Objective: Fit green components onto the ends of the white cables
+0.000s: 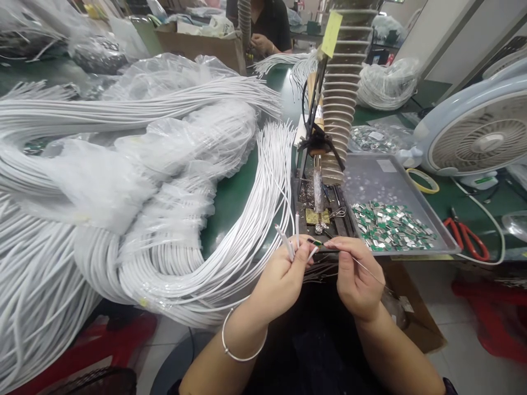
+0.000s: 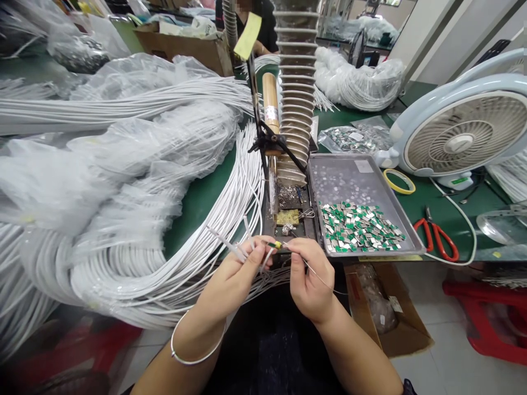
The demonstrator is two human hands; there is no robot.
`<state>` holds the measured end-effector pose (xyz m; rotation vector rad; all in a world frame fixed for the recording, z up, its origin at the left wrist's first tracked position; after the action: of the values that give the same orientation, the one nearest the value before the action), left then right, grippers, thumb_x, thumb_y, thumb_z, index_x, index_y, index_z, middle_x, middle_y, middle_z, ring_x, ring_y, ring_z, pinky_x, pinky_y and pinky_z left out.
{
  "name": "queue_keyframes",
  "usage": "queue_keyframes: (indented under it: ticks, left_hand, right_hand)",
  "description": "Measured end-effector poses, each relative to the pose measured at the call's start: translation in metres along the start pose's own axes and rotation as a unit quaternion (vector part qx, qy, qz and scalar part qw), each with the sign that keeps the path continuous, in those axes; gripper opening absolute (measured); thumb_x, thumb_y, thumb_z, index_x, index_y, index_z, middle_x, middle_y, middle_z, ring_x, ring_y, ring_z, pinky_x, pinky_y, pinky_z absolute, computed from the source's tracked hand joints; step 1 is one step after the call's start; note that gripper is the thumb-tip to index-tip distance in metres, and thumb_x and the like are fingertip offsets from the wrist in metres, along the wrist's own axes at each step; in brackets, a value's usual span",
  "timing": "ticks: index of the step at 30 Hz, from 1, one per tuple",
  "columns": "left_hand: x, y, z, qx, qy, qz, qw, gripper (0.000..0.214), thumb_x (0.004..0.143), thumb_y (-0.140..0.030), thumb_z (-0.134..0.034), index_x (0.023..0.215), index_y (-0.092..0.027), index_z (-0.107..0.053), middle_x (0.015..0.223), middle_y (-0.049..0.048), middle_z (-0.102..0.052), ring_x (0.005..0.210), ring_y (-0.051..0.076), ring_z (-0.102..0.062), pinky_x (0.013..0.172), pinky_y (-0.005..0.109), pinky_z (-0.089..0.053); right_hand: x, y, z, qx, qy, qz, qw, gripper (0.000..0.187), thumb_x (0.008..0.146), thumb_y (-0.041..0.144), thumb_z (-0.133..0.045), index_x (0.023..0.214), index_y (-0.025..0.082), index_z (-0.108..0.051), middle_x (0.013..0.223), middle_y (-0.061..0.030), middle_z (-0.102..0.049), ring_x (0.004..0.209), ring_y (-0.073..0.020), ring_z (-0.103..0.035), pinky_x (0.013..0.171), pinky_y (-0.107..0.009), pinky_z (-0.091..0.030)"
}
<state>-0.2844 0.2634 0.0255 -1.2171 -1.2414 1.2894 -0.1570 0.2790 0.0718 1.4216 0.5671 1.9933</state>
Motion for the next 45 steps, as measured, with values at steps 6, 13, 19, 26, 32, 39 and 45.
queue_keyframes:
  ticks: [6,13,19,26,32,39,45]
  left_hand:
    - [-0.008,-0.007,-0.014,0.101,0.083,-0.083,0.988,0.021,0.091,-0.020,-0.036,0.091,-0.017,-0.057,0.108,0.0099,-0.057,0.104,0.019,-0.052,0.094,0.035,-0.039]
    - [-0.012,0.000,-0.037,0.145,0.181,-0.081,0.969,0.022,0.088,-0.012,-0.035,0.096,-0.017,-0.056,0.098,0.0080,-0.060,0.090,0.018,-0.055,0.086,0.033,-0.044]
    - [-0.013,-0.001,-0.036,0.119,0.171,-0.067,0.976,0.024,0.089,-0.014,-0.035,0.104,-0.018,-0.054,0.103,0.0079,-0.059,0.094,0.018,-0.054,0.087,0.033,-0.043]
    - [-0.010,-0.005,-0.025,0.033,0.093,-0.054,0.994,0.023,0.094,-0.027,-0.031,0.098,-0.018,-0.051,0.092,0.0047,-0.054,0.084,0.015,-0.051,0.081,0.030,-0.043]
    - [-0.012,-0.010,-0.031,0.040,0.102,-0.074,0.991,0.016,0.093,-0.026,-0.036,0.094,-0.017,-0.049,0.086,0.0032,-0.051,0.078,0.014,-0.048,0.075,0.028,-0.042]
    - [-0.008,0.003,-0.026,0.005,0.068,-0.008,0.998,0.018,0.092,-0.032,-0.038,0.084,-0.018,-0.047,0.075,-0.0005,-0.045,0.067,0.012,-0.041,0.064,0.026,-0.037]
    - [-0.005,0.017,-0.025,-0.099,0.049,0.066,0.992,0.024,0.090,-0.040,-0.040,0.082,-0.019,-0.044,0.060,-0.0060,-0.037,0.053,0.008,-0.030,0.053,0.024,-0.028]
  right_hand:
    - [-0.002,0.003,0.008,0.013,-0.007,-0.008,1.000,0.030,0.085,0.003,-0.042,0.102,0.022,-0.059,0.078,-0.0024,-0.061,0.071,-0.0146,-0.060,0.066,-0.032,-0.051]
    - [0.002,0.006,0.000,0.042,0.064,-0.039,0.996,0.022,0.081,0.010,-0.053,0.099,0.021,-0.058,0.082,-0.0031,-0.060,0.076,-0.0154,-0.057,0.065,-0.029,-0.049]
    - [0.004,0.006,-0.003,0.053,0.086,-0.046,0.994,0.021,0.080,0.002,-0.052,0.089,0.021,-0.059,0.078,-0.0011,-0.058,0.073,-0.0126,-0.056,0.065,-0.026,-0.047]
    - [0.003,0.010,-0.005,0.032,0.100,-0.043,0.994,0.019,0.080,0.002,-0.054,0.089,0.018,-0.059,0.078,-0.0014,-0.057,0.071,-0.0114,-0.055,0.063,-0.025,-0.046]
    - [0.005,0.008,-0.001,-0.001,0.096,-0.054,0.994,0.012,0.081,0.006,-0.055,0.082,0.018,-0.058,0.072,-0.0001,-0.056,0.067,-0.0105,-0.053,0.060,-0.023,-0.044]
    - [0.014,0.002,0.022,-0.093,0.043,-0.037,0.994,0.011,0.083,0.011,-0.054,0.076,0.020,-0.054,0.069,0.0017,-0.055,0.065,-0.0109,-0.052,0.063,-0.024,-0.042]
    - [0.037,-0.041,0.042,-0.278,0.068,-0.087,0.954,0.012,0.084,0.015,-0.047,0.085,0.021,-0.058,0.081,-0.0032,-0.062,0.077,-0.0172,-0.058,0.071,-0.030,-0.045]
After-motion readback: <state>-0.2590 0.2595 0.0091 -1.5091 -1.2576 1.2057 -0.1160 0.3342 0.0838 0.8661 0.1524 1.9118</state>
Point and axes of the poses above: each hand's wrist, its own x-axis towards the middle knuckle, its own z-axis out of the back of the hand, y = z × x, the point moved 9 cm from there along x, towards the middle knuckle
